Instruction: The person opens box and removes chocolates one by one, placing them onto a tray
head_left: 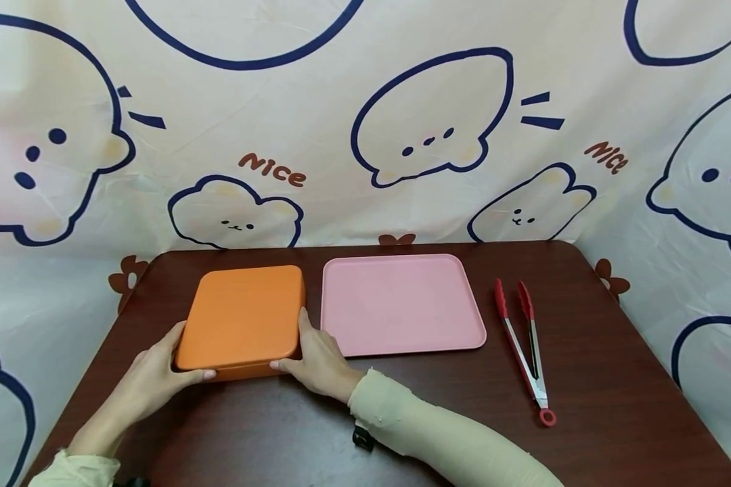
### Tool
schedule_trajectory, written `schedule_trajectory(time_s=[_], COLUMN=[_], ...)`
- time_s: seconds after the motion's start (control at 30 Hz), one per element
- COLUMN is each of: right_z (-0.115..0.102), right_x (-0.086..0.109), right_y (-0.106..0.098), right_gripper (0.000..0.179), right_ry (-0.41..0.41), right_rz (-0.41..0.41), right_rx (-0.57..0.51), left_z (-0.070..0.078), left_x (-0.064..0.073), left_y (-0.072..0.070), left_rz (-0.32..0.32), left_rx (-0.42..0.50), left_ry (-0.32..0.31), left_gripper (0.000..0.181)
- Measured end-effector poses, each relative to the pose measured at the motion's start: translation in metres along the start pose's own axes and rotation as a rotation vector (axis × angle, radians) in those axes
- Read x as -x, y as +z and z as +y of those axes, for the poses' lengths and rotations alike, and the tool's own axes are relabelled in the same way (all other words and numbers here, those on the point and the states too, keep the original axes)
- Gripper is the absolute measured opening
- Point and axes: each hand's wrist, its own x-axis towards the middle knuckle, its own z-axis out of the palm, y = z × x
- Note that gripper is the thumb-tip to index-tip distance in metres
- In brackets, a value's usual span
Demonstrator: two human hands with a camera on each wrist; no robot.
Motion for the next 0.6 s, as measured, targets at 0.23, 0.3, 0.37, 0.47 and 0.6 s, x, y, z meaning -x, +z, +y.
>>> schedule_trajectory(time_s=[0.23,0.3,0.37,0.47,0.6], right_z=[-0.0002,-0.0008,-0.0018,-0.0022,-0.0012], right_x=[-0.0017,-0.0015,-0.0017,-0.0017,-0.0031], right_y=[-0.0024,-0.0025,-0.0038,-0.0047,-0.0051], right_gripper=[0.105,0.105,0.105,0.105,0.105], right_ry=[-0.035,-0.031,-0.028,-0.032,-0.04], right_rz=[-0.003,-0.011,-0.017,-0.019,-0.017], right_rx=[-0.006,-0.004,0.003,0.006,0.003], left_z=[-0.0009,-0.0013,-0.0011,-0.0005,0.0003], left_x=[-0.0005,-0.0003,-0.0004,0.0003,0.0009], left_y=[-0.0023,-0.0028,-0.0032,-0.0026,0.0001], left_rz=[-0.017,-0.039,-0.054,-0.061,-0.047], left_rx=[0.03,0.036,0.042,0.047,0.056], left_ry=[0.045,0.04,0.037,0.04,0.048], left_gripper=[0.112,0.114,0.116,0.116,0.11])
